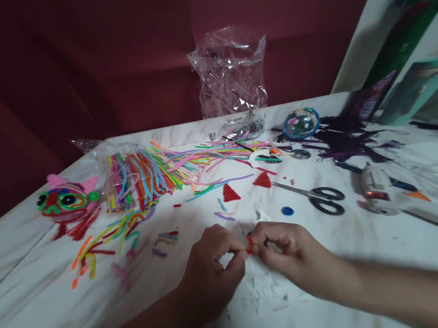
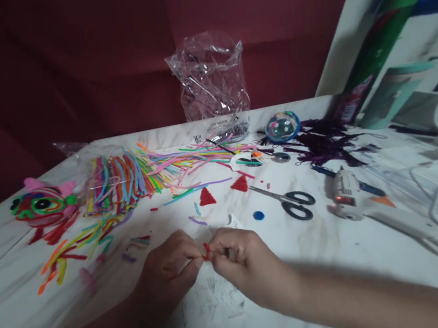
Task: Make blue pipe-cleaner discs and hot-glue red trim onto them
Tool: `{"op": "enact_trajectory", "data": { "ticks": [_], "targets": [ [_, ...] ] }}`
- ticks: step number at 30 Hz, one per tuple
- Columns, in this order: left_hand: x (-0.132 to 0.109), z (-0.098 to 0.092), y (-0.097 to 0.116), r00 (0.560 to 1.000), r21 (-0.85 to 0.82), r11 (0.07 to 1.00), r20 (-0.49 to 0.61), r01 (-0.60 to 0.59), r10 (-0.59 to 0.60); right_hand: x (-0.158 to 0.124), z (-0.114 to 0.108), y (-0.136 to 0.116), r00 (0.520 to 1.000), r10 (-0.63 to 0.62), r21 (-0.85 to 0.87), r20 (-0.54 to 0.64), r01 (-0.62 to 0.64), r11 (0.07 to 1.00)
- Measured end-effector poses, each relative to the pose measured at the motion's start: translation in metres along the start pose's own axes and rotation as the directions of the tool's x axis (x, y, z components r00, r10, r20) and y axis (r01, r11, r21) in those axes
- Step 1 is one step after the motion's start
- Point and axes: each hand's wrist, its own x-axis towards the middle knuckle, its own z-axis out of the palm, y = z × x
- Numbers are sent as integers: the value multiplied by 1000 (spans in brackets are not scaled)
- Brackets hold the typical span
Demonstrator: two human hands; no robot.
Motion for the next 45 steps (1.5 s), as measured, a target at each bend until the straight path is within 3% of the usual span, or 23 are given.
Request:
{"op": "enact_trajectory", "data": {
  "ticks": [4, 11, 18, 32, 40, 45],
  "targets": [
    [1, 0, -1, 998, -42, 997, 8, 62, -61, 1, -2, 2, 1000, -27, -6, 8, 27, 1000],
    [7, 2, -15, 944, -283, 901, 75, 329, -321, 10, -12, 7, 992, 124, 92, 6, -124, 988],
    [6, 9, -14, 967, -230, 940, 105, 252, -233, 10, -7, 8, 993, 115, 163, 29, -118, 979],
    [3, 7, -10, 973, -166, 959, 79, 229, -219, 7, -8, 14, 993, 100, 116, 64, -107, 987],
    [3, 11, -11, 997, -30, 996, -12, 78, -79, 2, -2, 14, 997, 64, -97, 42, -59, 994],
    [2, 10, -9, 995, -4, 995, -40, 96, -96, 2, 2, 14, 995, 75, 36, 66, -77, 996]
  ]
}}
